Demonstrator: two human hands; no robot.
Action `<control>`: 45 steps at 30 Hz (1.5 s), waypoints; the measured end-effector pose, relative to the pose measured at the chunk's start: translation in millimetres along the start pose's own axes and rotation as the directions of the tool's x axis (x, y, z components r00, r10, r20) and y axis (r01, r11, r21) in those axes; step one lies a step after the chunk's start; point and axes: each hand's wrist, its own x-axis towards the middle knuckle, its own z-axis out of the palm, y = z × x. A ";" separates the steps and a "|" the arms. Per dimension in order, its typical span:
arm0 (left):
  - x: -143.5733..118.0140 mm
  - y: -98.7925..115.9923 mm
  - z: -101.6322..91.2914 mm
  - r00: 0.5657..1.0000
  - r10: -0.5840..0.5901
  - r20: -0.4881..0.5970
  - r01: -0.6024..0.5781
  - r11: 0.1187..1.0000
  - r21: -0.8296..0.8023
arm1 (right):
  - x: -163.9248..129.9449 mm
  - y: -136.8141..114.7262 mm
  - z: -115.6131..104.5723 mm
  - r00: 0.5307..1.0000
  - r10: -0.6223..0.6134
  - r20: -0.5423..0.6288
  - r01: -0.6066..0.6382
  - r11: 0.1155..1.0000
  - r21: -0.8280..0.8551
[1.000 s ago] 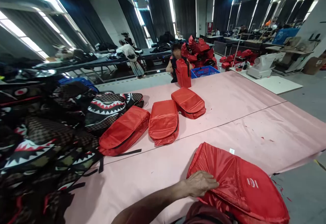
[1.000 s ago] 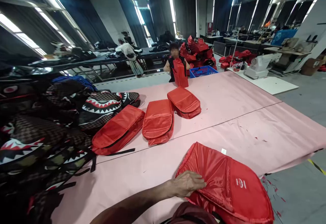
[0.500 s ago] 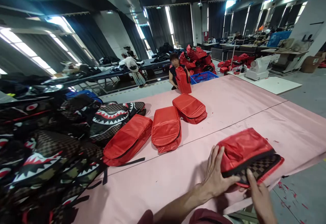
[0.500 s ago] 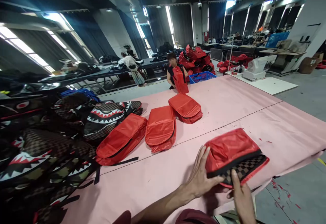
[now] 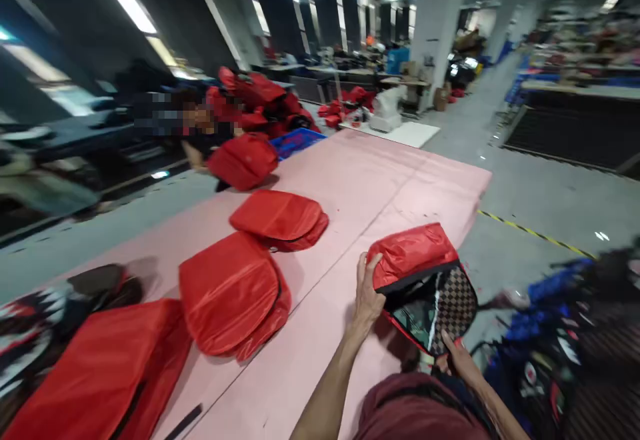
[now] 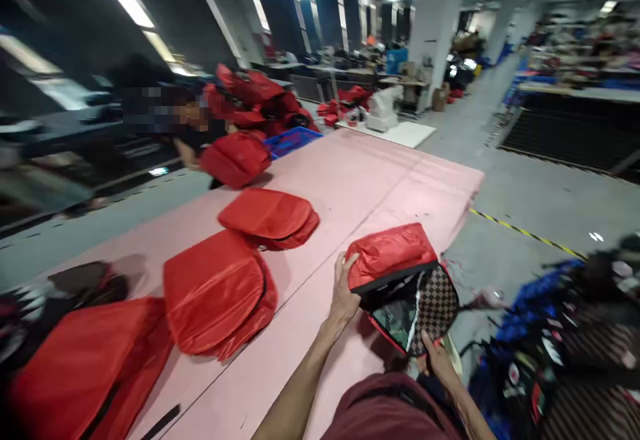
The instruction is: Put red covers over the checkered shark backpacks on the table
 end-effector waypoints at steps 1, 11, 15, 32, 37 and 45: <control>-2.4 4.2 3.7 1.000 0.009 -0.023 -0.009 1.000 -0.014 | -2.7 -3.1 -2.1 1.000 0.031 0.005 -0.031 0.998 0.050; -7.5 57.5 9.0 0.968 0.250 -0.018 -0.250 0.965 -0.082 | -29.7 -133.8 -90.0 0.519 -0.786 -0.335 0.426 0.578 -0.696; -10.0 94.8 15.8 0.891 0.441 0.105 -0.430 0.895 -0.116 | -75.3 -167.6 -94.4 0.406 -0.912 -0.057 0.394 0.231 -0.889; -37.6 113.8 173.5 0.638 0.492 0.593 -0.409 0.868 -0.280 | -142.3 -80.1 -179.4 0.311 -0.907 -0.284 0.372 0.392 -0.842; -12.5 113.5 231.0 0.696 0.283 0.660 -0.168 0.958 -0.234 | -94.9 -96.9 -220.0 0.378 -0.886 -0.267 0.389 0.414 -0.823; 38.7 102.6 302.9 0.729 -0.050 0.683 0.222 0.961 -0.166 | 9.0 -145.7 -279.6 0.700 -0.672 -0.242 0.443 0.675 -0.590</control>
